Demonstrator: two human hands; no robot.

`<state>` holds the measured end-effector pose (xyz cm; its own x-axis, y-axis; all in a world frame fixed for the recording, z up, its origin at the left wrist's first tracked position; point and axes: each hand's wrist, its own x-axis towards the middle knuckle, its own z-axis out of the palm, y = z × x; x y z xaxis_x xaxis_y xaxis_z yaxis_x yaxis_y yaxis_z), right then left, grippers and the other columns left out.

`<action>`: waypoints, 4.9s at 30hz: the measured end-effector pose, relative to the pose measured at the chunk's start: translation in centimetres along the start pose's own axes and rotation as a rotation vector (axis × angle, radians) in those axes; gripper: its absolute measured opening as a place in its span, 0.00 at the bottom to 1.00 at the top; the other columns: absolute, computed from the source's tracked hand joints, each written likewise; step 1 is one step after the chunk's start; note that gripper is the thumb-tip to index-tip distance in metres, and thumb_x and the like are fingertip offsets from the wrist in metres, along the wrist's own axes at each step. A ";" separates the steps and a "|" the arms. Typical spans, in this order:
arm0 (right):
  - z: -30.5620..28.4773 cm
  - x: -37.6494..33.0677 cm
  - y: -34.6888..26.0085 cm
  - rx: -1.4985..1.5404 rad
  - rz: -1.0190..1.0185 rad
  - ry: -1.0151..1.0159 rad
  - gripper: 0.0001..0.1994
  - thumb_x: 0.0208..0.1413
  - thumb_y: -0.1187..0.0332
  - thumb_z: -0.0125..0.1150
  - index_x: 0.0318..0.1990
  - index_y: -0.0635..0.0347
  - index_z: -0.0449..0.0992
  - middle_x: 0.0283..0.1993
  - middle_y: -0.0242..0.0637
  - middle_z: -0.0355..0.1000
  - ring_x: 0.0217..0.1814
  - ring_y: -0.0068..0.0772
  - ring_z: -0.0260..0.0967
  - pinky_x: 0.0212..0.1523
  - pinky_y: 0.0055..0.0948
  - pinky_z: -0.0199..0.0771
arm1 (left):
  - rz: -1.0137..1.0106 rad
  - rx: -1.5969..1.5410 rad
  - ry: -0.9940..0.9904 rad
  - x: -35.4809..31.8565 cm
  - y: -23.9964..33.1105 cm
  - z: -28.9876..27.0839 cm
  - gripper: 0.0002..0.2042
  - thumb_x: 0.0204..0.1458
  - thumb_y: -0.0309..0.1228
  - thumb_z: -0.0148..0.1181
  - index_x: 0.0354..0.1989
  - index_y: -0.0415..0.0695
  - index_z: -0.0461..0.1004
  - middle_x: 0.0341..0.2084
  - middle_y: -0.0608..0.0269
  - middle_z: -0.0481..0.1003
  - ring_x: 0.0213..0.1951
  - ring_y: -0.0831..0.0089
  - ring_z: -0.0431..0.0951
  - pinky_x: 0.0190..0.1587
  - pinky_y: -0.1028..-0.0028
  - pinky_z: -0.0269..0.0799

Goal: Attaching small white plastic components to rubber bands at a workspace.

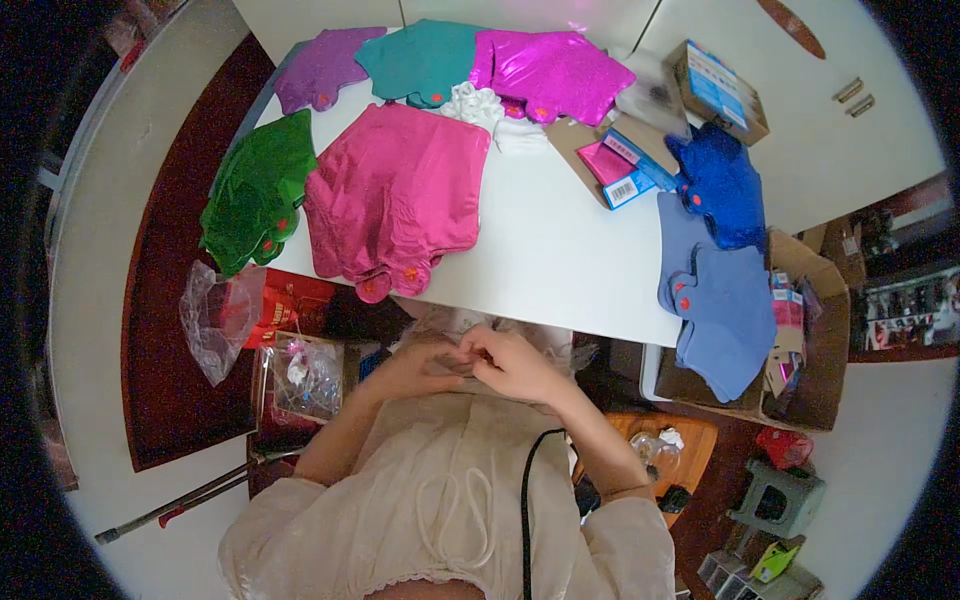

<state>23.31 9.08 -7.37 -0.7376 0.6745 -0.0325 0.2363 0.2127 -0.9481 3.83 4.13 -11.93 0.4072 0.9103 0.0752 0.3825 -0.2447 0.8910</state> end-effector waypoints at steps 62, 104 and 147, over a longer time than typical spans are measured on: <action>-14.8 15.1 -14.4 -0.023 -0.390 0.334 0.08 0.56 0.71 0.46 0.32 0.66 0.70 0.19 0.27 0.61 0.17 0.16 0.57 0.18 0.17 0.59 | 0.606 -0.959 0.218 19.8 14.9 -21.2 0.08 0.44 0.28 0.54 0.17 0.39 0.71 0.13 0.67 0.68 0.26 0.75 0.62 0.31 0.75 0.56; -14.7 14.6 -15.1 0.020 -0.413 0.424 0.07 0.55 0.72 0.47 0.33 0.64 0.72 0.23 0.27 0.67 0.18 0.13 0.54 0.19 0.16 0.54 | 0.510 -0.742 -0.004 18.6 14.6 -21.8 0.07 0.49 0.24 0.49 0.29 0.35 0.73 0.23 0.59 0.72 0.26 0.72 0.64 0.35 0.71 0.64; -15.4 13.1 -16.3 -0.127 -0.541 0.519 0.05 0.48 0.74 0.51 0.31 0.61 0.74 0.27 0.42 0.71 0.26 0.39 0.69 0.27 0.28 0.68 | 0.693 0.054 0.163 19.3 15.5 -20.7 0.09 0.44 0.19 0.52 0.34 0.38 0.74 0.21 0.65 0.73 0.31 0.73 0.65 0.34 0.76 0.62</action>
<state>19.52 25.33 12.55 -0.3867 0.6923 0.6092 0.0201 0.6668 -0.7450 0.48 24.85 12.55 0.4440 0.5764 0.6860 0.1230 -0.7975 0.5906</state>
